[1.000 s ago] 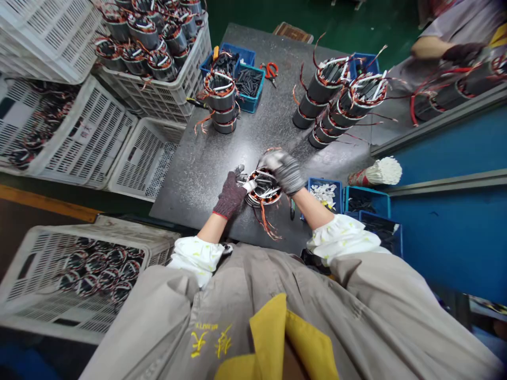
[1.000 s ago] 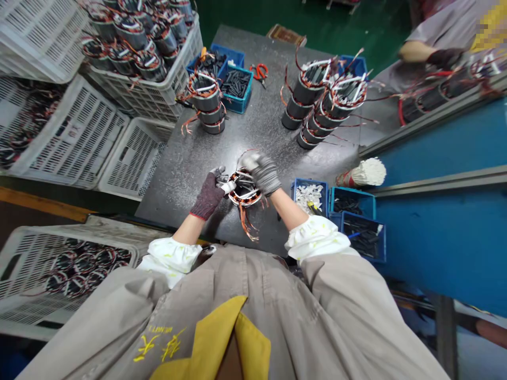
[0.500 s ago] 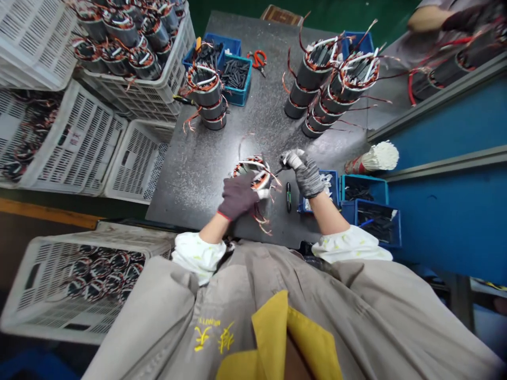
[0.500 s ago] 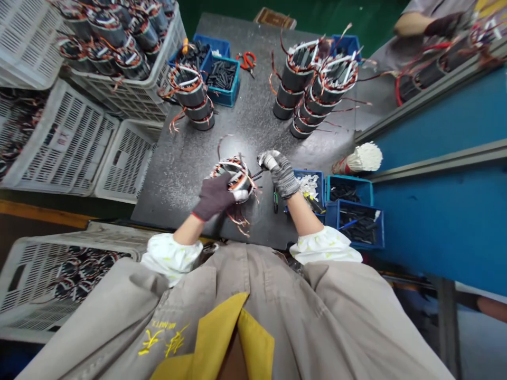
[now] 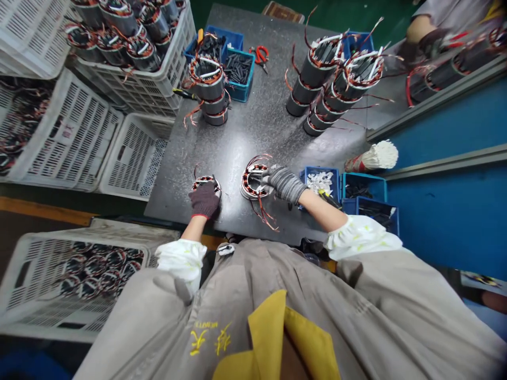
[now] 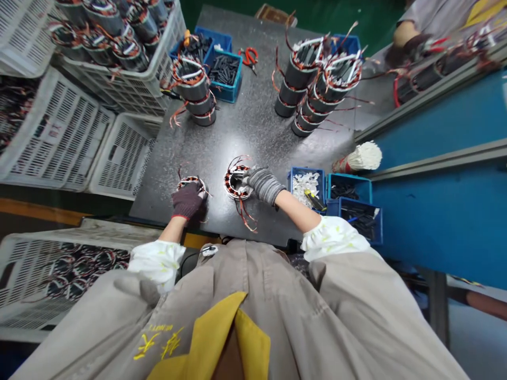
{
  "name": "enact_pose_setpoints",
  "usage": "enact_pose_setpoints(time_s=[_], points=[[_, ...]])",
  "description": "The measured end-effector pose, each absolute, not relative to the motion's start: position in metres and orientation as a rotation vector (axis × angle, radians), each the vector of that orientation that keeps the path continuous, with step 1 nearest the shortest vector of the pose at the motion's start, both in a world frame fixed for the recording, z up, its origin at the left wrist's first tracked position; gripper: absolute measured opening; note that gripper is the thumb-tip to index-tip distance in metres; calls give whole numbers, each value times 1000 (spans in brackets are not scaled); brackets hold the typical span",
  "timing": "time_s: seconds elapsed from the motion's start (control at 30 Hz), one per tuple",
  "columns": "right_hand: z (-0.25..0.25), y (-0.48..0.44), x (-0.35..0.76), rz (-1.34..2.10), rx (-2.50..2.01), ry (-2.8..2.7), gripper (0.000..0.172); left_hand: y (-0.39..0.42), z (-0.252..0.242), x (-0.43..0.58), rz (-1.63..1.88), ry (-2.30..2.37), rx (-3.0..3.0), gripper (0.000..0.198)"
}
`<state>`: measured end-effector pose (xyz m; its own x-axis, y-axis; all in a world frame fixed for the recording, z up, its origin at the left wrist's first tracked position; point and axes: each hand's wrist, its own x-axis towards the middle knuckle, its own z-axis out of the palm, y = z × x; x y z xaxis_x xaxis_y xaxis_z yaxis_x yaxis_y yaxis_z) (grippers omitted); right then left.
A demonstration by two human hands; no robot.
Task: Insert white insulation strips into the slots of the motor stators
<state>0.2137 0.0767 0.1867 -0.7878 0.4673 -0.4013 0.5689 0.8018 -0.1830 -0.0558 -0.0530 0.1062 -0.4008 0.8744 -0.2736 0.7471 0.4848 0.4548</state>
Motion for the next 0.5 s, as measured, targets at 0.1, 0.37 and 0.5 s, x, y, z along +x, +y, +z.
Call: enact_pose_setpoints(time_s=[0.1,0.37,0.5], points=[[171,78,227,-575,846,2754,34,-45,139,-14,655,2026,1538,47],[155,71,242,-642,862,2900,36,2,156,41,593,1682,1369,66],[170,52,223,-460,1044,2798,46,-12,129,20,1177,1555,744,50]])
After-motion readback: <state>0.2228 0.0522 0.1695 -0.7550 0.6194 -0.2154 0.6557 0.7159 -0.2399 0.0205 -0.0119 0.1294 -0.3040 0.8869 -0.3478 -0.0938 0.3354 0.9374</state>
